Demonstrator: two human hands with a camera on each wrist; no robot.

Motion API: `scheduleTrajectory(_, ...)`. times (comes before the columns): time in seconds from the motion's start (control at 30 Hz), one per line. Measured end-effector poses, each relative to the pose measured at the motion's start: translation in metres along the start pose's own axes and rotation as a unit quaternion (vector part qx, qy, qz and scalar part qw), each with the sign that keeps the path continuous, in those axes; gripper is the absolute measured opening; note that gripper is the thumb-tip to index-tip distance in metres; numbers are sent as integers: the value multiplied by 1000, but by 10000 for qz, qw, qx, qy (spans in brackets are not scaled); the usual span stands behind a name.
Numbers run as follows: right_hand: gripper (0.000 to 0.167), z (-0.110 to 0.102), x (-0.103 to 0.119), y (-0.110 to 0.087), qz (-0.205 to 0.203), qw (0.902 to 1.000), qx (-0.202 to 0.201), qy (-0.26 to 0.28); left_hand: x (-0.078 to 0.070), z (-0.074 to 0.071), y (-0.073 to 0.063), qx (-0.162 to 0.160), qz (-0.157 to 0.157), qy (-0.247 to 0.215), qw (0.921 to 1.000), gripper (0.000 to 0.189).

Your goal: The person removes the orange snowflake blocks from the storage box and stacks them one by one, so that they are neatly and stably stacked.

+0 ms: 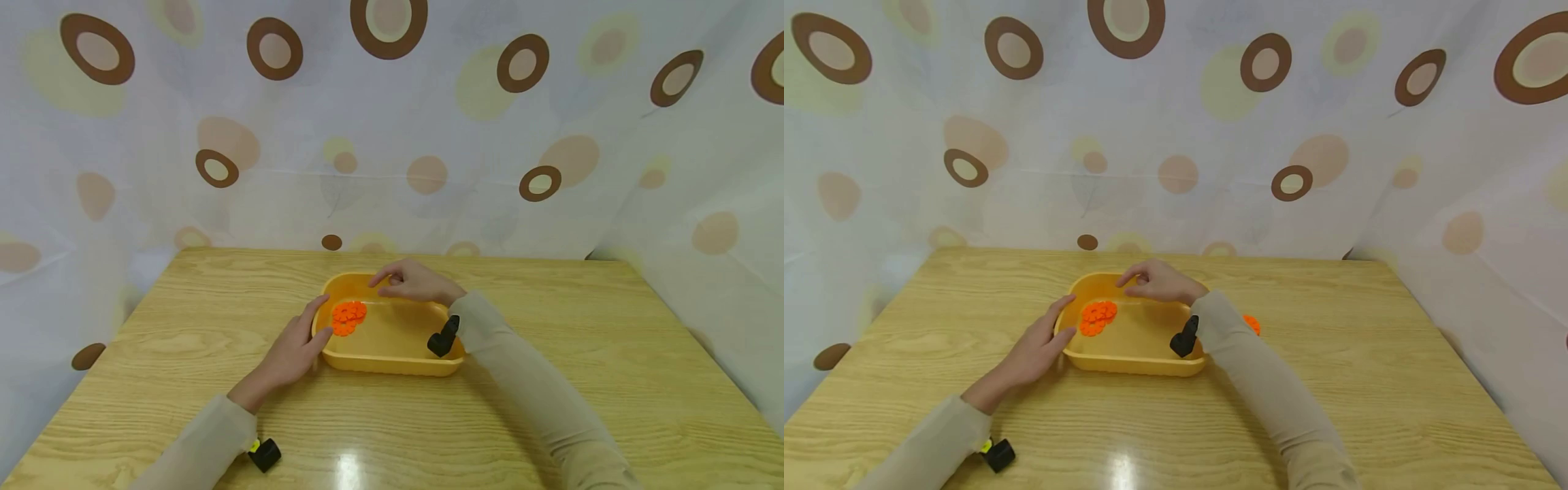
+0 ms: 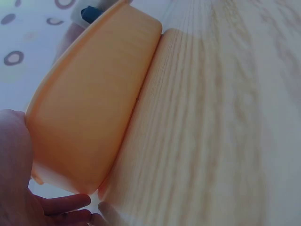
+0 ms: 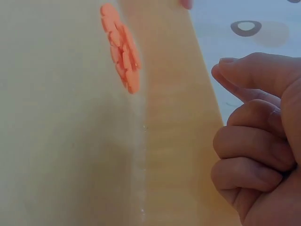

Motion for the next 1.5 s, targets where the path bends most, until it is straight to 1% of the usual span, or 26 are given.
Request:
scheduleTrajectory(0.13, 25, 4, 1, 4, -87, 9999, -20, -88, 1, 0, -1, -21, 8, -10, 10000, 57)
scheduleTrajectory(0.27, 24, 8, 6, 8, -162, 9997, 41, -156, 0, 1, 0, -31, 55, -31, 10000, 57)
scheduleTrajectory(0.53, 26, 20, 7, 17, -9, 9981, 277, -557, -1, 3, 1, 20, 124, -21, 9999, 57)
scheduleTrajectory(0.7, 27, 28, 8, 21, 1, 9974, 426, -573, -1, 1, 2, -33, 183, 23, 9998, 56)
scheduleTrajectory(0.8, 31, 35, 8, 24, 29, 9966, 468, -674, -1, 0, 2, -18, 168, 89, 9998, 56)
scheduleTrajectory(0.93, 39, 42, 10, 28, 138, 9947, 521, -875, -1, 0, 2, 51, 104, 128, 9999, 56)
scheduleTrajectory(1.0, 43, 43, 13, 29, 153, 9935, 530, -996, -2, 0, 2, 34, 105, 139, 9998, 56)
scheduleTrajectory(1.07, 44, 45, 16, 31, 122, 9913, 502, -1209, -2, -1, 2, -12, 145, 152, 9998, 56)
scheduleTrajectory(1.23, 44, 48, 20, 35, 28, 9845, 473, -1687, -4, 1, 1, 5, 188, 88, 9998, 56)
scheduleTrajectory(1.3, 45, 50, 19, 35, 47, 9833, 513, -1744, -4, 2, 1, 32, 183, 42, 9998, 56)
scheduleTrajectory(1.5, 45, 51, 20, 36, 69, 9816, 577, -1818, -2, 1, -1, -53, 182, 35, 9998, 57)
Point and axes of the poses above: each hand's wrist, its own y-axis towards the middle knuckle, its own z-axis out of the palm, x = y × z, the point moved 5 cm from there along y, towards the middle knuckle, and after that the axes turned 14 degrees about -y, right-handed, at the moved point
